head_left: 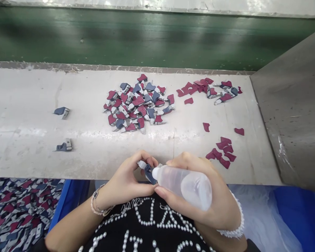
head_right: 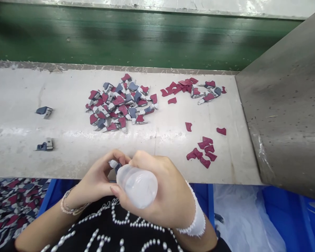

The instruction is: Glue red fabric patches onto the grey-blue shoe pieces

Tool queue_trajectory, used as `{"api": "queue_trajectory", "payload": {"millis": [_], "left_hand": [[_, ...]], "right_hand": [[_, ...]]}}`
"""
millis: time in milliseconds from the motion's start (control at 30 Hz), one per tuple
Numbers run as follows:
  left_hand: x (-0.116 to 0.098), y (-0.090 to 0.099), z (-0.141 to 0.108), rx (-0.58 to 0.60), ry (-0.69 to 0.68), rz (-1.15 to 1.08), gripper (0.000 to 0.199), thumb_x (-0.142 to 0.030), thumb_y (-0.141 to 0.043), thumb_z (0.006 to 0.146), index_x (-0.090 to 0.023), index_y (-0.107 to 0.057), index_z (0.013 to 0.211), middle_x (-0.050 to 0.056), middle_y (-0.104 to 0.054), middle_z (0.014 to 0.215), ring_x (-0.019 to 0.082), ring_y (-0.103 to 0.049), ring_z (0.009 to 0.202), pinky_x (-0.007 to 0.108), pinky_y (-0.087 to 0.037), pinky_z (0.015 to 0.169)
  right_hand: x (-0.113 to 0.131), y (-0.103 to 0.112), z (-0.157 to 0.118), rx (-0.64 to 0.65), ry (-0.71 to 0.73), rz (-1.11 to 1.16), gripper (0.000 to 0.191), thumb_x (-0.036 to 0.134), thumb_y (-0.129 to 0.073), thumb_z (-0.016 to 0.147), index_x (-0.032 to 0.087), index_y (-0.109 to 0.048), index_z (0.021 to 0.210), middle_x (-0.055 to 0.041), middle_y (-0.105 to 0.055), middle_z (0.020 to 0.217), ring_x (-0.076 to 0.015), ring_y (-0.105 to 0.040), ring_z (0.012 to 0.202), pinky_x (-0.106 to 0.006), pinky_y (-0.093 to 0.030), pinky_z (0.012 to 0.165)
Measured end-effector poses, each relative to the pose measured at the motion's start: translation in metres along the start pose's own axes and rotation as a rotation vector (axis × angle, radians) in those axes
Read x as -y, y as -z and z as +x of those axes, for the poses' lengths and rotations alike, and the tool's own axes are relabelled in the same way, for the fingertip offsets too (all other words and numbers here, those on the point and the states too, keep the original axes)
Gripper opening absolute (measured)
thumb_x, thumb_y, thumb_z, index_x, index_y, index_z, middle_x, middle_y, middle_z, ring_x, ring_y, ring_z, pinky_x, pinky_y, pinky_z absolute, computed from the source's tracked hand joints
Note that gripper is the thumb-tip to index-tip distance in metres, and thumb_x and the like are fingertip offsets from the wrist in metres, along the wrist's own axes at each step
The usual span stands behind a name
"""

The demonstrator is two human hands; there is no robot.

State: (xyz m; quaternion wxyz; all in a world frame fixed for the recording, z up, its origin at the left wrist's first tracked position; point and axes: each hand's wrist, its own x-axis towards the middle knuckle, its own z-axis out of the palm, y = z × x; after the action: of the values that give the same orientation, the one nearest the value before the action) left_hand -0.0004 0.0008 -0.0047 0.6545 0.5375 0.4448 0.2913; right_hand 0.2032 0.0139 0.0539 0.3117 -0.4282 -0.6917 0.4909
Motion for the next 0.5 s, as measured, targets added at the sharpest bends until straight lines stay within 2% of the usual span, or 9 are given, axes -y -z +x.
{"api": "queue_trajectory", "payload": {"millis": [200, 300, 500], "left_hand": [[-0.0006, -0.0008, 0.0016, 0.01, 0.004, -0.023, 0.036, -0.021, -0.08, 0.072, -0.024, -0.053, 0.094, 0.001, -0.062, 0.098, 0.017, -0.057, 0.088, 0.028, -0.044, 0.073], [-0.0004, -0.001, 0.0024, 0.014, 0.007, -0.037, 0.036, -0.021, -0.08, 0.071, -0.023, -0.053, 0.094, 0.001, -0.062, 0.097, 0.017, -0.057, 0.085, 0.027, -0.044, 0.07], [0.0019, -0.001, 0.0028, -0.011, -0.031, 0.061, 0.037, -0.016, -0.08, 0.071, -0.023, -0.052, 0.094, -0.001, -0.063, 0.096, 0.016, -0.058, 0.085, 0.027, -0.044, 0.074]], "right_hand": [[-0.0006, 0.0008, 0.0008, -0.02, -0.014, 0.038, 0.025, 0.029, -0.076, 0.083, 0.02, -0.052, 0.083, 0.0049, -0.057, 0.068, -0.0089, -0.052, 0.052, -0.022, -0.041, 0.045], [-0.0003, 0.0024, 0.0018, 0.007, 0.001, 0.041, 0.025, 0.028, -0.075, 0.082, 0.02, -0.051, 0.082, 0.0055, -0.055, 0.065, -0.0085, -0.05, 0.05, -0.022, -0.04, 0.043], [0.0019, 0.0053, 0.0021, 0.059, -0.022, 0.031, 0.03, 0.028, -0.077, 0.08, 0.02, -0.048, 0.077, 0.0067, -0.049, 0.063, -0.0074, -0.047, 0.049, -0.022, -0.039, 0.044]]}}
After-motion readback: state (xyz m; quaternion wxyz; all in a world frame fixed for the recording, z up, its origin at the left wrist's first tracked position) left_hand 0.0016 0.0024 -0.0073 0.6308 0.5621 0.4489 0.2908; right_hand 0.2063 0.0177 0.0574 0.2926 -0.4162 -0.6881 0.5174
